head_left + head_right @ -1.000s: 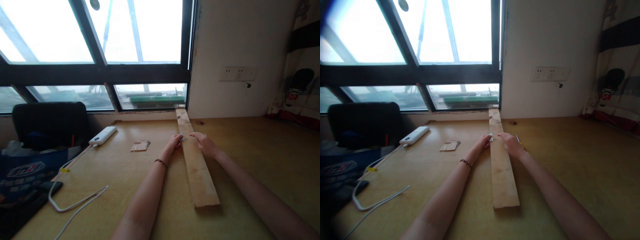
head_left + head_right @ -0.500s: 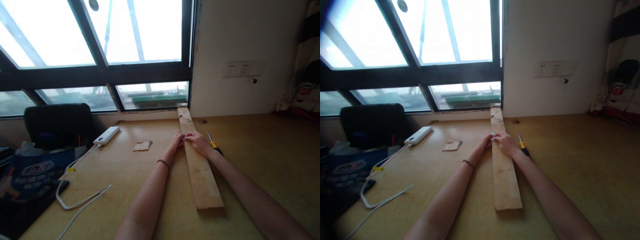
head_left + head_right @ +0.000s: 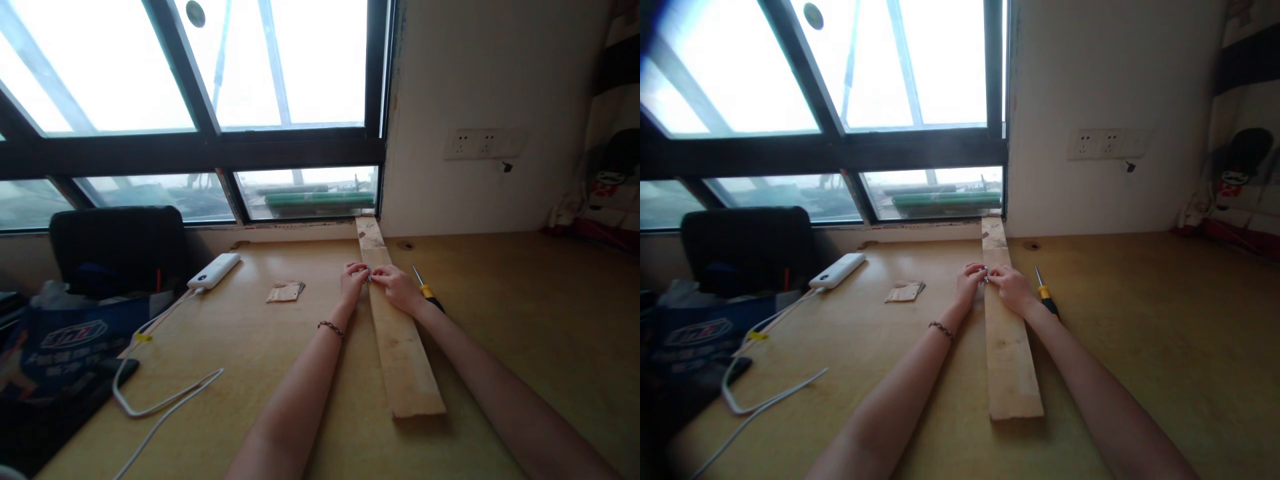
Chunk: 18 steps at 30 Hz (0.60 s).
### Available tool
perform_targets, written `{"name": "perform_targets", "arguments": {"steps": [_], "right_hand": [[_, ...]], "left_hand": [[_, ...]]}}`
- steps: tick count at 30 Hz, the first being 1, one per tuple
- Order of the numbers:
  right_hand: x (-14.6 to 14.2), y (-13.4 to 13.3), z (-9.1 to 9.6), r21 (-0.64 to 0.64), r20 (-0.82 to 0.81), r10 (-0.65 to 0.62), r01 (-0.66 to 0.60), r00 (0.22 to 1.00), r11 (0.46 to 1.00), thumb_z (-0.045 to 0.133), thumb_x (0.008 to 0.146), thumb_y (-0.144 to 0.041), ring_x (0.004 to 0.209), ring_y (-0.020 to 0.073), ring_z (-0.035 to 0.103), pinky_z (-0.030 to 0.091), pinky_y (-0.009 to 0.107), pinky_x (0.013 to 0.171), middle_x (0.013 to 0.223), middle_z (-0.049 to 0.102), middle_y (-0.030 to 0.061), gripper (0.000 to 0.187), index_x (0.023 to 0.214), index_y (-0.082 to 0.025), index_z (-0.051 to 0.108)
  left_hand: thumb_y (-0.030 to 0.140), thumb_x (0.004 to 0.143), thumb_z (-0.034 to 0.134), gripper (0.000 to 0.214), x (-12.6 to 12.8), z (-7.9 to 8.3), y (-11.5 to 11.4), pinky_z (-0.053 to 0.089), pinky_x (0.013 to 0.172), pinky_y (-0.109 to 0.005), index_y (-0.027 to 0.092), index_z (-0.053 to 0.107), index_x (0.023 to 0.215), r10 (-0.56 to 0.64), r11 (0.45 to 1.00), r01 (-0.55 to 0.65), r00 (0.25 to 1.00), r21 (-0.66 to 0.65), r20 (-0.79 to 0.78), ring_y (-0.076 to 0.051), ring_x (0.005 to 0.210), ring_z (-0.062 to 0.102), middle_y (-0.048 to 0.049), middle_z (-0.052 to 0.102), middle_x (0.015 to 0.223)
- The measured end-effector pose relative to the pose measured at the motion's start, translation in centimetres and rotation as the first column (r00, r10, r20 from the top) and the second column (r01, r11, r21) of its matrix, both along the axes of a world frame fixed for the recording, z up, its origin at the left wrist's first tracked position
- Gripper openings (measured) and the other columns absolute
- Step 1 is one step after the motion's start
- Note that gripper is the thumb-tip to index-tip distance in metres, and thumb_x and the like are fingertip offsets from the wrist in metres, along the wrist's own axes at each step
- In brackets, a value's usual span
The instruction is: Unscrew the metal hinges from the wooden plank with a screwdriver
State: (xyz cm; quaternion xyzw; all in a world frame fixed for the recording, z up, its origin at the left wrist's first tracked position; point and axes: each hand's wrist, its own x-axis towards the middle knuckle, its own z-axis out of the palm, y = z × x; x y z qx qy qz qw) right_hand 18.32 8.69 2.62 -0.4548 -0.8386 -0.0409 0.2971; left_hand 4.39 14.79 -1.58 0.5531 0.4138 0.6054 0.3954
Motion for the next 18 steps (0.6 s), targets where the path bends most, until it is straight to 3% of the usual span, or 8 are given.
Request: {"name": "perform_targets", "arguments": {"steps": [5,11,15,18], "right_hand": [[-0.1,-0.07,0.32,0.024,0.026,0.035,-0.035,0.999,0.999,0.044,0.076,-0.004,0.106,0.0175,0.048,0.038,0.035,0.093,0.107,0.06,0.0045,0.037,0.103,-0.022,0.062],[-0.13,0.18,0.19,0.035,0.046,0.082,-0.083,0.996,0.996,0.043,0.073,-0.001,0.114,0.0183,0.045,0.035,0.036,0.097,0.114,0.058,0.0048,0.042,0.105,-0.02,0.061],[-0.13,0.21,-0.02,0.002,0.015,0.042,-0.042,0.999,0.999,0.042,0.076,-0.004,0.106,0.0171,0.051,0.04,0.034,0.092,0.114,0.059,0.0045,0.04,0.107,-0.021,0.06],[-0.15,-0.03,0.11,-0.022,0.009,0.026,-0.026,1.0,0.999,0.042,0.076,-0.004,0.102,0.016,0.053,0.041,0.031,0.09,0.113,0.059,0.0018,0.042,0.107,-0.025,0.06]], "left_hand": [[0.025,0.061,0.065,0.015,-0.1,-0.04,-0.03,0.043,0.079,-0.025,0.017,0.068,0.073,-0.008,1.0,0.009,1.0,-0.017,0.025,-0.017,0.097,0.051,-0.006,0.055,0.097],[0.028,0.06,0.067,0.02,0.27,0.14,-0.3,0.043,0.079,-0.024,0.016,0.067,0.076,-0.063,0.996,0.075,0.98,-0.055,0.188,-0.016,0.097,0.052,-0.0062,0.055,0.103],[0.029,0.06,0.068,0.028,0.87,0.52,-0.37,0.043,0.075,-0.024,0.016,0.064,0.084,-0.146,0.982,0.18,0.914,-0.058,0.378,-0.013,0.087,0.056,-0.0052,0.061,0.095],[0.03,0.062,0.066,0.029,0.55,0.63,-0.25,0.043,0.069,-0.022,0.015,0.061,0.087,-0.072,0.981,0.138,0.911,-0.135,0.406,-0.012,0.078,0.058,-0.005,0.063,0.087]]}}
